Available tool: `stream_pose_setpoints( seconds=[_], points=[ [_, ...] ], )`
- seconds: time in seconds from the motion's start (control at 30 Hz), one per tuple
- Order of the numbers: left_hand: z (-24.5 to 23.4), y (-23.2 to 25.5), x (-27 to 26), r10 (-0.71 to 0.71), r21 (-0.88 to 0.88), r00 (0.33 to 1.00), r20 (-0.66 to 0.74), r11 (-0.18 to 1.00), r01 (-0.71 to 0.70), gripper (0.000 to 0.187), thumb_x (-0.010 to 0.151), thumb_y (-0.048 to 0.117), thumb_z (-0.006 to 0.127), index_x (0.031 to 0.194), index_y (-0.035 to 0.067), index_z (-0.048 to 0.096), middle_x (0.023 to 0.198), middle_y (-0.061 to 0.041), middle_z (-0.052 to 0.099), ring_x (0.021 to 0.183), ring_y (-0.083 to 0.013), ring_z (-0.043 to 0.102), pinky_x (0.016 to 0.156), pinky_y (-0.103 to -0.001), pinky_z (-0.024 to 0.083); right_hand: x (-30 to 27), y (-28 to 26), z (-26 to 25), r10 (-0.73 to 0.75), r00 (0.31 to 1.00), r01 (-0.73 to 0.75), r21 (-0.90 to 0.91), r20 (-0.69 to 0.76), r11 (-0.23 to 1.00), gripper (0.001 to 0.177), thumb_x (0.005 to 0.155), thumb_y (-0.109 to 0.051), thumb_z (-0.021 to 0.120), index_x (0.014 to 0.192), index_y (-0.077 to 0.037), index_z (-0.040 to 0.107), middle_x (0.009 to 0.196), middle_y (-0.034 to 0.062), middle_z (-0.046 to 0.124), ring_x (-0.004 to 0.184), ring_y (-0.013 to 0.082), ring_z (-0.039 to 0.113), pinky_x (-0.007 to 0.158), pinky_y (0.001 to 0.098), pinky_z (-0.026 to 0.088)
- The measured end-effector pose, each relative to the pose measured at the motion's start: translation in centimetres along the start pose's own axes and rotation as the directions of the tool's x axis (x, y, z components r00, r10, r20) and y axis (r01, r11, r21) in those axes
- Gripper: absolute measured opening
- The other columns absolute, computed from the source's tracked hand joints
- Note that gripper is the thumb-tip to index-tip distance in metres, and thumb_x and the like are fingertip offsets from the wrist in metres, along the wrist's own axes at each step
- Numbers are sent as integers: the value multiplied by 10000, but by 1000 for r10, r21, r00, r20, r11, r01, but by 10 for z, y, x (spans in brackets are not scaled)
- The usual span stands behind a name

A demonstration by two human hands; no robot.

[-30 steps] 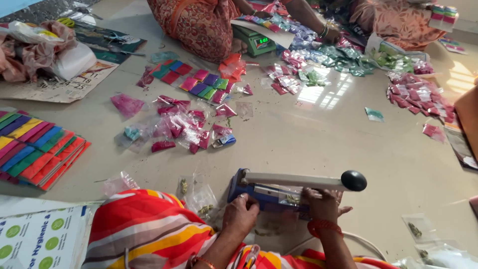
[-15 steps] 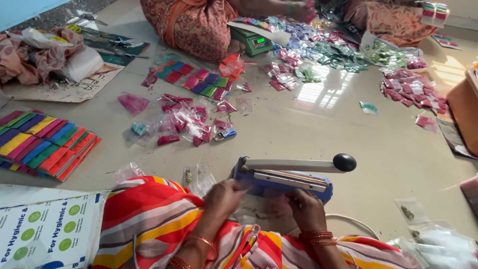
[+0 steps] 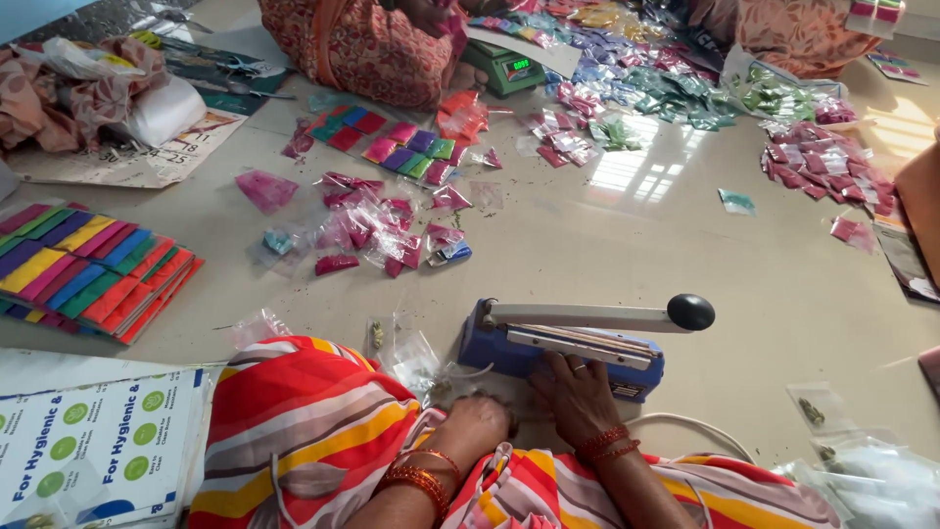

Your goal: Manually sealing small plastic bags containing metal components using a heat sealing machine.

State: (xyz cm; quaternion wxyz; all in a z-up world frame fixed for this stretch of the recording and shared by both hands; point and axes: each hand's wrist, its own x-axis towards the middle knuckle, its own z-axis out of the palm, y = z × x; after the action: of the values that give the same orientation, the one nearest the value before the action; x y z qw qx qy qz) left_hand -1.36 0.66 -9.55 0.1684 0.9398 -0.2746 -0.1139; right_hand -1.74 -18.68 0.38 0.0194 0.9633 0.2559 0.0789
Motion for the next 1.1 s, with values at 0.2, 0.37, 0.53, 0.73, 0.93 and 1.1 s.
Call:
stream_pose_setpoints(
  seconds=[0.2, 0.37, 0.53, 0.73, 0.93, 1.1],
  points=[
    [-74, 34, -18, -447, 271, 843, 300, 887, 374, 281, 1008, 194, 523, 1219, 155, 704, 1270, -99, 679, 1161, -321, 661, 884, -533, 533, -4, 5, -14, 22, 997, -28, -79, -69, 996, 214, 701, -196, 726, 900, -249, 783, 1411, 61, 580, 1283, 288, 495, 1016, 524, 338],
    [-38, 12, -15, -369, 138, 916, 160, 927, 349, 280, 1006, 176, 542, 1156, 103, 766, 1163, -160, 730, 1108, -338, 706, 898, -472, 560, -16, 9, -32, 182, 981, -178, 68, -64, 982, 116, 717, -139, 755, 787, -231, 769, 1328, 17, 630, 1272, 253, 515, 999, 490, 361],
    [-88, 38, -21, -340, -252, 939, 60, 905, 344, 346, 897, 253, 709, 1175, 48, 731, 1158, -212, 719, 1118, -349, 697, 962, -433, 553, -34, 45, 9, 465, 874, -439, 634, 139, 637, 103, 879, -157, 770, 927, -145, 680, 994, 0, 778, 939, 200, 767, 819, 376, 591],
    [-51, 22, 4, -277, -882, 931, 239, 340, 327, 572, 832, 199, 842, 1321, 69, 574, 1240, -98, 690, 1116, -221, 701, 963, -422, 567, -37, 57, 41, 504, 762, -294, 911, 407, -291, 130, 925, -83, 680, 1027, -51, 606, 971, 139, 784, 842, 266, 759, 689, 396, 594],
    [-75, 37, -10, -99, -910, 935, 340, -286, 301, 341, 909, 91, 756, 1221, 57, 624, 1109, -100, 733, 923, -227, 745, 804, -369, 635, -29, 32, 31, 517, 771, -68, 855, 372, -514, 100, 945, -89, 627, 1012, -55, 561, 1044, 157, 748, 904, 262, 749, 776, 442, 639],
    [-80, 35, -9, -191, -834, 956, 223, -545, 86, 180, 971, 165, 643, 1143, 115, 627, 1063, -70, 747, 942, -227, 746, 816, -481, 652, -18, 0, -5, 487, 812, -29, 856, 321, -517, 144, 946, -134, 625, 1044, -28, 620, 1076, 154, 776, 927, 245, 755, 816, 399, 619]
  ],
)
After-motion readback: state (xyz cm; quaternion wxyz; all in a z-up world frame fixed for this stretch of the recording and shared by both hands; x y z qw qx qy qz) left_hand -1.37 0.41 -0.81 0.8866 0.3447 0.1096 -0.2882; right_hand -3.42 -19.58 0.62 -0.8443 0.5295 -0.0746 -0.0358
